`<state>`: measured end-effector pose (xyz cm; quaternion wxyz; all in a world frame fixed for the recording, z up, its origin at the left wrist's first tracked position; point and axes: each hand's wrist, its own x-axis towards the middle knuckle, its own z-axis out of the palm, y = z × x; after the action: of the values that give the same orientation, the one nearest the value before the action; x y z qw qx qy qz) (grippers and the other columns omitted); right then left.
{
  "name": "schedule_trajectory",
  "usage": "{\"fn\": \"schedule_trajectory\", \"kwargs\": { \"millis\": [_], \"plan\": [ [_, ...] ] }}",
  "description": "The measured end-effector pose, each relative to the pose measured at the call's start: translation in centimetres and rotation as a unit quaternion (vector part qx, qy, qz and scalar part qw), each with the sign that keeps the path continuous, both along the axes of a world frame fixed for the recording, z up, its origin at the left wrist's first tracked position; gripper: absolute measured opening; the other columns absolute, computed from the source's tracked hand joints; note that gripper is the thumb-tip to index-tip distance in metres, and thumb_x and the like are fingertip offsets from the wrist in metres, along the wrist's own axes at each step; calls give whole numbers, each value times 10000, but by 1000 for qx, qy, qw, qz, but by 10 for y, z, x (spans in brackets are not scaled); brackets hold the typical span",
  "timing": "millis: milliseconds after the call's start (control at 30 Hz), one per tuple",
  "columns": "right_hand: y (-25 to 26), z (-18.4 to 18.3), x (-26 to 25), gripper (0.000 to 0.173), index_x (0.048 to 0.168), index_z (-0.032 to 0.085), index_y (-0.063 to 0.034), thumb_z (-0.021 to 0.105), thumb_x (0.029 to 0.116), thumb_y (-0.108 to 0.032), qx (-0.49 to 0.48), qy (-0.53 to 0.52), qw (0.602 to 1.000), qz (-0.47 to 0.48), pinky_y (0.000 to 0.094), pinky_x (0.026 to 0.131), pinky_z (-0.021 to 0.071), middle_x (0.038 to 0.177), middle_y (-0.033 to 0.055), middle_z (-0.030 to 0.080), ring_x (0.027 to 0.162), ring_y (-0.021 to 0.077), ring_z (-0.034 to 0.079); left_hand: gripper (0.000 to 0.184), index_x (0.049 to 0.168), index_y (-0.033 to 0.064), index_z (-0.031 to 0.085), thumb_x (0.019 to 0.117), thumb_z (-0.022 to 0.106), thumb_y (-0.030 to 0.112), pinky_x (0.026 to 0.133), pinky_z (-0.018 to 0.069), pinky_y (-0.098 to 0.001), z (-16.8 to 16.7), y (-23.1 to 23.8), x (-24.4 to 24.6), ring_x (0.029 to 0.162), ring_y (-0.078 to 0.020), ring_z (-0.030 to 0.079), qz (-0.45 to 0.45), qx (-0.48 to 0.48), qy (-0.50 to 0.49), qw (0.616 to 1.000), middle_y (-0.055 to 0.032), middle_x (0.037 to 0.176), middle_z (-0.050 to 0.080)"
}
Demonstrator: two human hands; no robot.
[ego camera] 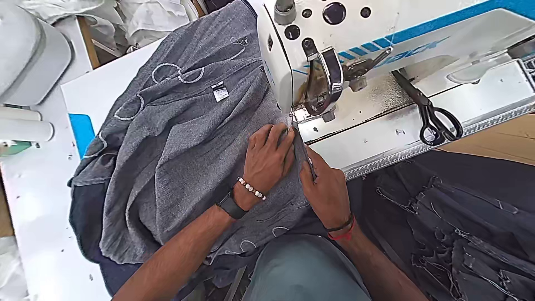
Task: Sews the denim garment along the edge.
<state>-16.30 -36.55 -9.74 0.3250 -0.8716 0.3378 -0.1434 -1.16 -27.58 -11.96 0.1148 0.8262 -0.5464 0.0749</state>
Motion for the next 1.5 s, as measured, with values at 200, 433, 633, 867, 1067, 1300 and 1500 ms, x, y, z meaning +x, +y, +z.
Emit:
{"fn": "schedule_trajectory", "kwargs": {
  "millis": [200, 433, 633, 867, 1067, 1300, 1500],
  "plan": [
    [0, 4, -6, 406, 1324, 705, -81, 523, 980, -198, -21, 3, 1000, 11, 325, 437, 409, 532, -11, 541, 435, 129, 475, 419, 1393, 231, 652, 1035, 465, 342, 1081, 362, -486, 2, 1, 7, 1296, -317, 504, -19, -1, 5, 1000, -85, 1377, 607],
    [0, 13, -8, 387, 1270, 739, -79, 550, 953, -191, -62, -4, 998, 11, 321, 420, 393, 549, -13, 574, 433, 124, 485, 384, 1333, 213, 694, 1028, 495, 335, 1058, 370, -487, 2, 4, 17, 1266, -318, 520, -59, -13, 5, 998, -89, 1350, 621],
    [-12, 34, 12, 347, 1217, 753, -85, 545, 958, -184, -118, 49, 991, 41, 388, 410, 415, 563, 30, 598, 462, 216, 570, 338, 1213, 244, 764, 1032, 540, 420, 1021, 376, -474, 3, -4, 56, 1170, -303, 555, -159, -46, -18, 986, -69, 1202, 676],
    [-38, 23, 51, 398, 1319, 677, -146, 563, 974, -309, -95, 76, 991, 59, 456, 448, 445, 620, 53, 610, 524, 272, 604, 288, 1172, 149, 762, 1007, 560, 272, 1039, 457, -513, 16, -1, 32, 1271, -327, 569, -100, -11, 74, 992, -103, 1304, 662],
    [-65, 9, 34, 335, 997, 673, -128, 604, 956, -453, -102, 114, 987, 40, 507, 465, 461, 639, 80, 616, 569, 311, 639, 400, 1393, 264, 658, 1045, 478, 344, 1165, 349, -494, 1, 13, 31, 1416, -277, 458, -86, -19, 104, 991, -52, 1476, 570],
    [-44, 16, -76, 305, 1175, 698, -91, 624, 906, -216, -51, 41, 972, 225, 405, 433, 512, 732, 22, 675, 523, 174, 616, 357, 1323, 287, 709, 1050, 494, 369, 1174, 367, -474, 3, 7, 25, 1387, -277, 492, -151, -27, 80, 985, -71, 1446, 590],
    [12, -25, -82, 216, 1081, 727, -126, 639, 888, -87, -28, 199, 875, 440, 450, 563, 591, 1021, 138, 689, 740, 294, 707, 315, 1209, 196, 761, 1013, 534, 293, 1171, 388, -508, -3, 12, 12, 1417, -344, 467, -154, -53, 81, 983, -101, 1442, 602]
  ]
}}
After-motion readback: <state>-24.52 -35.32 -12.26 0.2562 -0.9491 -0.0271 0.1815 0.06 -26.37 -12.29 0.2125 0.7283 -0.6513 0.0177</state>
